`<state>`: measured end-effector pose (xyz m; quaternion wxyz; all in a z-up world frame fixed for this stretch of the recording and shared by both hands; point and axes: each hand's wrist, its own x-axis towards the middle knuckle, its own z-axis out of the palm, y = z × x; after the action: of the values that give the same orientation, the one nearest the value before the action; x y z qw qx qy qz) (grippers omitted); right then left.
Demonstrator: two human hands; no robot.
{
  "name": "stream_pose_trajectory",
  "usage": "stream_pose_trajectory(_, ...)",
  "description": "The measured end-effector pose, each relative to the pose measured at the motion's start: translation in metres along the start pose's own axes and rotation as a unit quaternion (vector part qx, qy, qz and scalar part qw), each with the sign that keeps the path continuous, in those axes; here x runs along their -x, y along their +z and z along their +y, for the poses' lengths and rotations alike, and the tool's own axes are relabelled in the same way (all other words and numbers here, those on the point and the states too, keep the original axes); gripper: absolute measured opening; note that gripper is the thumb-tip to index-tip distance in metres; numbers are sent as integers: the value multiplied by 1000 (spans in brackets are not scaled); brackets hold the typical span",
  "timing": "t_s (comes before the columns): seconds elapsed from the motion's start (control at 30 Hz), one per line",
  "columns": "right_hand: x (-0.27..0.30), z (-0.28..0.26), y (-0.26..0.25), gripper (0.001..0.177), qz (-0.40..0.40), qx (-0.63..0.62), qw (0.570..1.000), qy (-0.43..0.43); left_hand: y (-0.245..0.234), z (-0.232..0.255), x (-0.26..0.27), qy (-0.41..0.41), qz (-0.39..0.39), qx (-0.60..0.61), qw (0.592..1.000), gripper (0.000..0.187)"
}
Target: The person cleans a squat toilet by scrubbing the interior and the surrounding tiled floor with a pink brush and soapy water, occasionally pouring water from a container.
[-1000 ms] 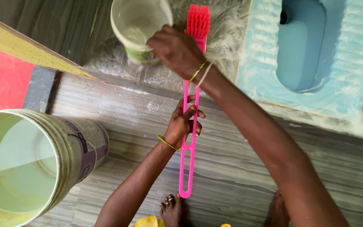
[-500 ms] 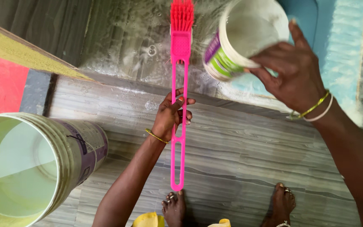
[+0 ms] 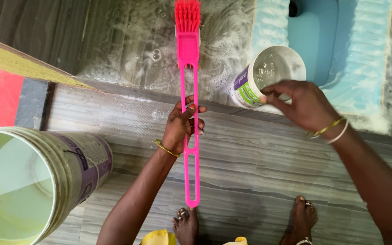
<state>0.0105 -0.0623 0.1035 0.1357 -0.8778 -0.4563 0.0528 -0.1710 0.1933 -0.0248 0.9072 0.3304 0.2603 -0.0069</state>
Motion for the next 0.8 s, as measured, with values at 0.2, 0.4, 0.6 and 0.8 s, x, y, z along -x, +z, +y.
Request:
stream_pose_trajectory(0.2, -87, 46, 32, 29, -246, -19, 969, 22, -2, -3, -12, 10, 8, 10, 1000, 34)
stream_pose_trajectory(0.4, -108, 30, -30, 32, -185, -687, 663, 233, 10, 5, -19, 66, -41, 89, 993, 49)
stream_pose_trajectory(0.6, -189, -48, 47, 25, 84, -492, 863, -80, 13, 1, -29, 70, -38, 84, 993, 55)
stream_pose_trajectory(0.8, -160, -71, 134, 81, 240, 123, 955, -126, 11, -32, -30, 88, -27, 110, 990, 48)
